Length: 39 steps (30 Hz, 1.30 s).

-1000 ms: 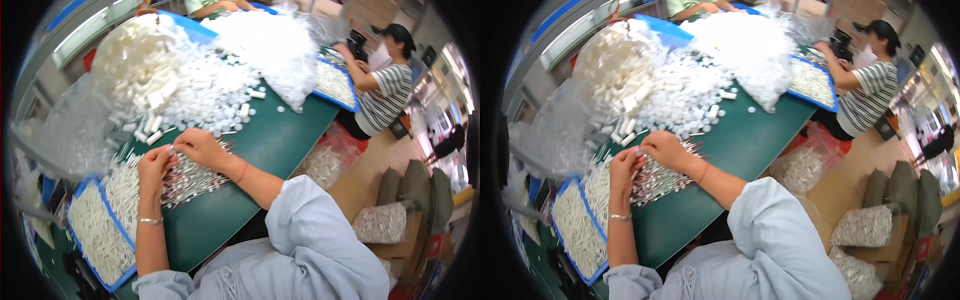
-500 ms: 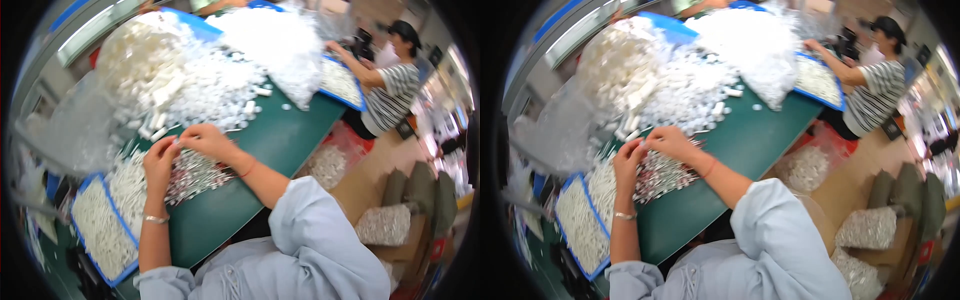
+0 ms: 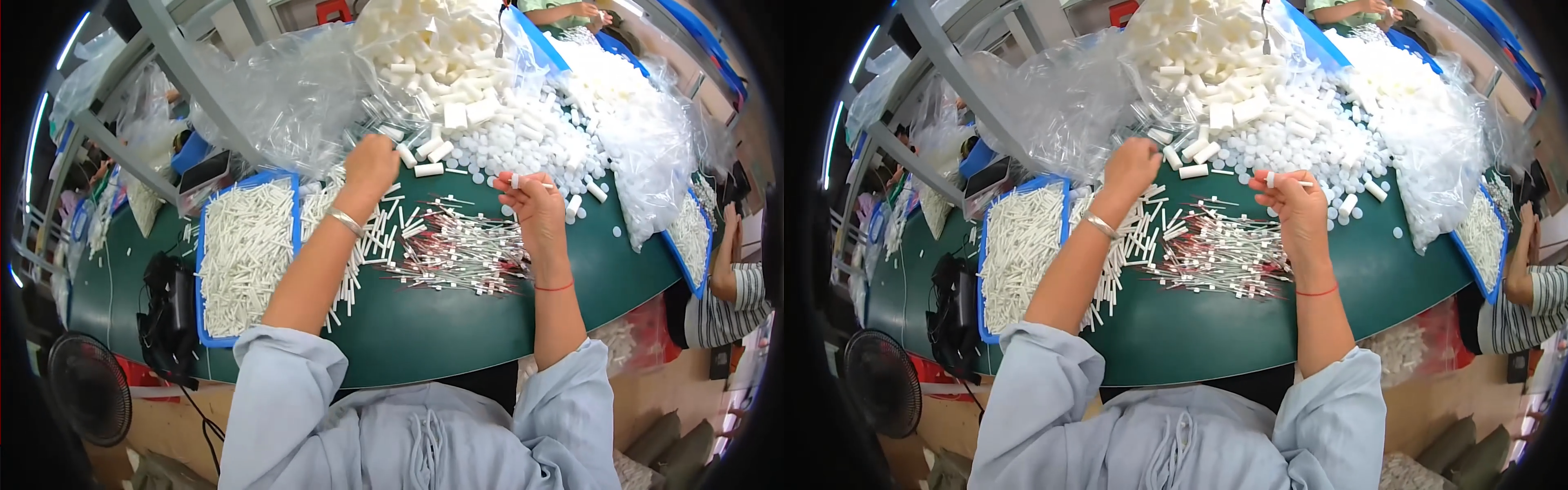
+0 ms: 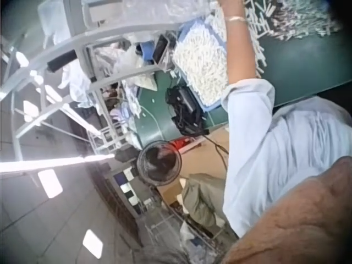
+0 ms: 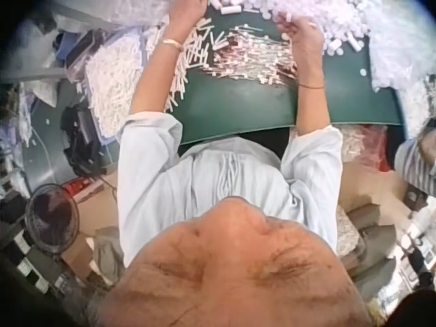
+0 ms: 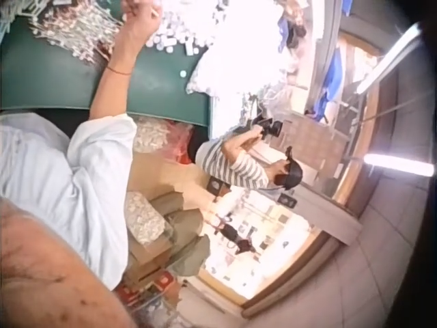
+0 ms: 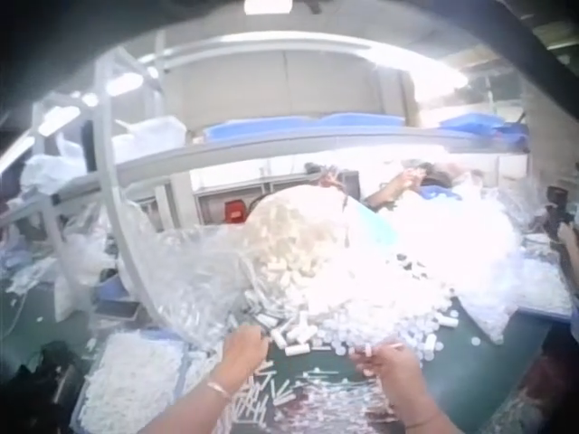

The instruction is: The person assembles small components by hand, inserting wires into white plastic tubes at a factory workbench.

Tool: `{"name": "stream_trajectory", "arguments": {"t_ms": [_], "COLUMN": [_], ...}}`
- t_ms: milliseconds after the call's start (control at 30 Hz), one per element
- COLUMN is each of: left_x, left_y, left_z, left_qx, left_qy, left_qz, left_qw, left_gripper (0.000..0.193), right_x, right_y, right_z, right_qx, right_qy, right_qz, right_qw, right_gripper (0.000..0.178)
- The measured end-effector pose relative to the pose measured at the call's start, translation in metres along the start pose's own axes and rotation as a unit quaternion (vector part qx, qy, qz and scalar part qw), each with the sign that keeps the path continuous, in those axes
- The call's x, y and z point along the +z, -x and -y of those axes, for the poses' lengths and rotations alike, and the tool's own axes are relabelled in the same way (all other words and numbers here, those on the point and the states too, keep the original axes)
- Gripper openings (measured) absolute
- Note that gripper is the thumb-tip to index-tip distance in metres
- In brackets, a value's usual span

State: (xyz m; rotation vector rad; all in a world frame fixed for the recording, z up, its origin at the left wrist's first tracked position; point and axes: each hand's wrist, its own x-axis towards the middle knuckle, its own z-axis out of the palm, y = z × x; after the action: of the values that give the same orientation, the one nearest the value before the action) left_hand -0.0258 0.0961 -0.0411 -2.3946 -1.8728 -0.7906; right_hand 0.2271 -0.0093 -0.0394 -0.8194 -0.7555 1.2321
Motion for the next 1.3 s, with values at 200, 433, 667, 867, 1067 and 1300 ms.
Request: {"name": "stream_trajectory", "arguments": {"t_ms": [200, 433, 667, 867, 1067, 1300], "left_x": [0.017, 0.023, 0.033, 0.005, -0.003, -0.007], "left_y": [-0.01, -0.008, -0.003, 0.031, 0.079, 0.09], "left_z": [0.043, 0.007, -0.034, -0.06, -0.088, -0.063], "left_qx": [0.03, 0.044, 0.101, 0.022, -0.094, -0.165], "left_qy": [-0.121, 0.051, 0.015, 0.287, 0.531, 0.658], "left_qz": [0.057, -0.007, 0.107, 0.093, 0.105, 0.179], "left_qw": [0.991, 0.998, 0.989, 0.953, 0.836, 0.713], "left_gripper": [0.014, 0.023, 0.025, 0.024, 0.022, 0.025], "right_x": [-0.009, -0.001, 0.003, 0.009, 0.014, 0.02], "right_y": [-0.006, -0.002, 0.0, 0.008, 0.015, 0.013], "right_z": [0.0, -0.001, -0.007, -0.013, -0.035, -0.038], "right_qx": [-0.011, -0.04, -0.032, -0.07, -0.208, -0.34], "right_qy": [-0.027, 0.047, 0.113, 0.23, 0.314, 0.336], "right_qz": [-0.027, -0.028, -0.027, 0.005, 0.067, 0.159], "right_qw": [0.999, 0.998, 0.993, 0.971, 0.924, 0.864], "right_gripper": [0.017, 0.023, 0.023, 0.022, 0.019, 0.014]}}
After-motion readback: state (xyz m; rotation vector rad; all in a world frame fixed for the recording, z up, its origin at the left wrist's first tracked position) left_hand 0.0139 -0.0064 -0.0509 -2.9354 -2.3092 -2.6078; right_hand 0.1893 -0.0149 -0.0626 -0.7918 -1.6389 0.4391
